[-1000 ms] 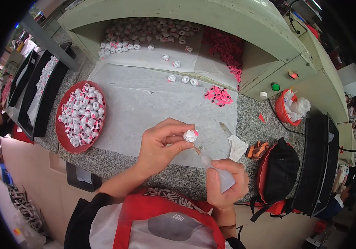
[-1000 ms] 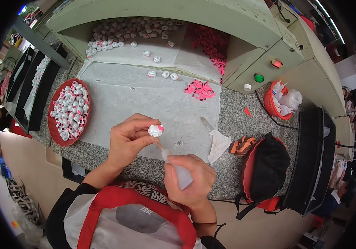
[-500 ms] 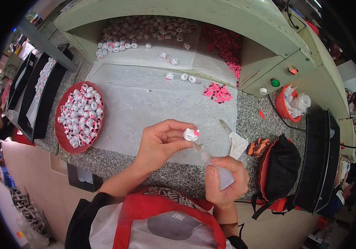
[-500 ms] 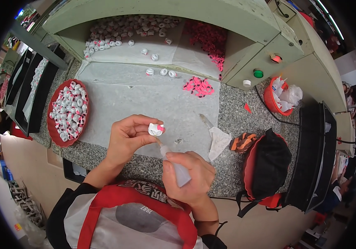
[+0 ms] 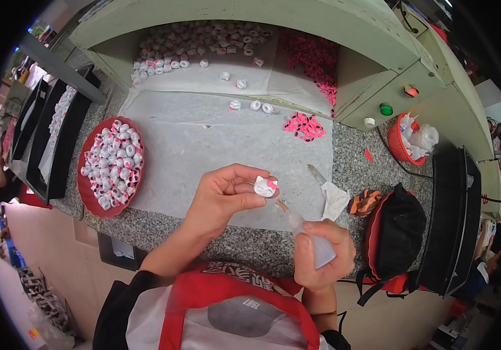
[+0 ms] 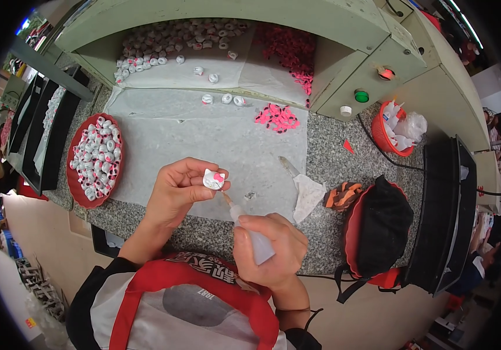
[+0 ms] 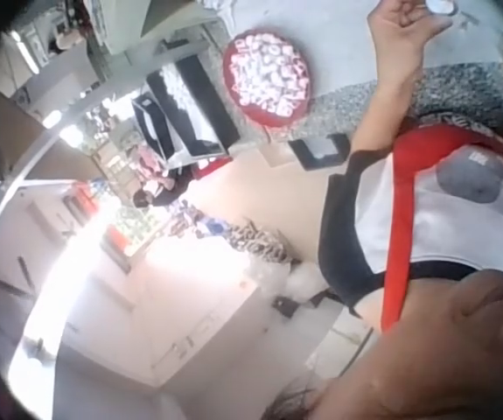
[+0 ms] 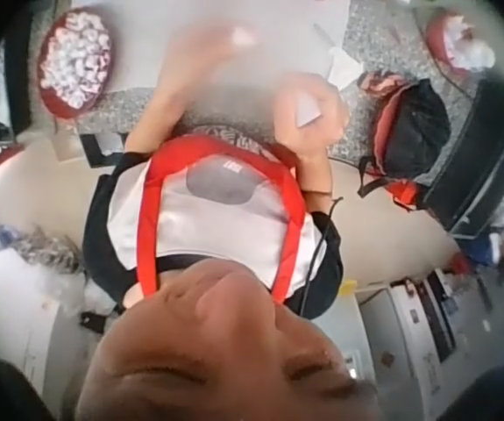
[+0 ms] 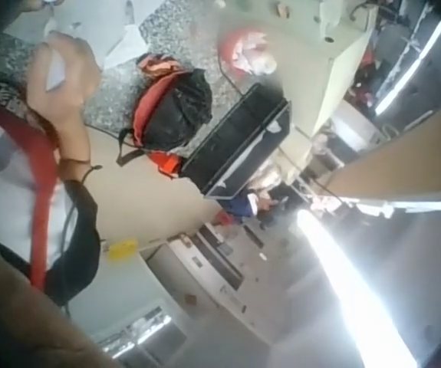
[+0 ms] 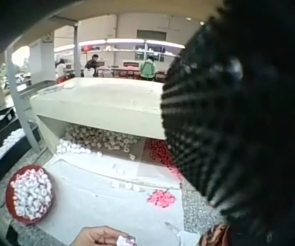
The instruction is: Gluing small pink bow accessories onto white toy cat heads at a factory workbench.
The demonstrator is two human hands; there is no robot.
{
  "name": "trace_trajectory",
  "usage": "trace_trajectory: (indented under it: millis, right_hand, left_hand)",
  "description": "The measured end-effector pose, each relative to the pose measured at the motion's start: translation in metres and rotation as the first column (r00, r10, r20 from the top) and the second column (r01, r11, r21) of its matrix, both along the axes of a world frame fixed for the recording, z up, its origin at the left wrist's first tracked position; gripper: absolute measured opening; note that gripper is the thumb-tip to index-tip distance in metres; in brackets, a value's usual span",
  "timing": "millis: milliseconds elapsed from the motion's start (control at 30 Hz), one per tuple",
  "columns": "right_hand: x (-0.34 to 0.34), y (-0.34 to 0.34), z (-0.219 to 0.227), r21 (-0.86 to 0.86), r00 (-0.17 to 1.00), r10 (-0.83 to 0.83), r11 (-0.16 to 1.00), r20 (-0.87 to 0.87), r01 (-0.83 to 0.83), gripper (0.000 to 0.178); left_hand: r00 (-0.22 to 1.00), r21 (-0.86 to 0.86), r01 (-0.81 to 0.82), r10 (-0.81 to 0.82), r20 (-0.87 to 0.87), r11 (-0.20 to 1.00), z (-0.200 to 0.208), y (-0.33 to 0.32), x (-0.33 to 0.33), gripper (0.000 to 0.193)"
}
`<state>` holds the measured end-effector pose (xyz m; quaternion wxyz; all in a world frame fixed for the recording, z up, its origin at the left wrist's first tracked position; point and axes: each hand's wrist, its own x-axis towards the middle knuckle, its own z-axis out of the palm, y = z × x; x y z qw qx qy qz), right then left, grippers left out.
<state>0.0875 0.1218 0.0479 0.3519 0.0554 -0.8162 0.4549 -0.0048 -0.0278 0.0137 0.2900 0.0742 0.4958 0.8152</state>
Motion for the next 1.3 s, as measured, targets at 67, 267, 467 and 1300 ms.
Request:
trace_trajectory:
  millis: [67,267,467,1300]
  right_hand:
    - [0.001,0.001,0.001,0.005,1.000,-0.011,1.000,0.008,0.011,0.021]
    - [0.000,0.001,0.005,0.010,0.999,0.016,1.000,0.037,-0.017,0.018]
    - [-0.020,-0.009,-0.008,-0.441,0.925,-0.003,0.879,0.380,0.184,0.013]
    - [-0.046,0.017,-0.031,-0.775,0.804,0.391,0.617,0.449,0.133,0.018]
  left_hand:
    - [1.000,-0.005,0.001,-0.001,-0.003,1.000,0.000,0.000,0.000,0.033]
    - [1.000,0.009,-0.002,0.003,-0.005,1.000,-0.002,-0.001,-0.002,0.033]
    - [0.997,-0.054,-0.080,0.079,-0.027,0.995,-0.014,-0.012,-0.009,0.033]
    - [0.985,-0.169,-0.129,0.108,-0.132,0.977,-0.023,0.004,-0.001,0.032]
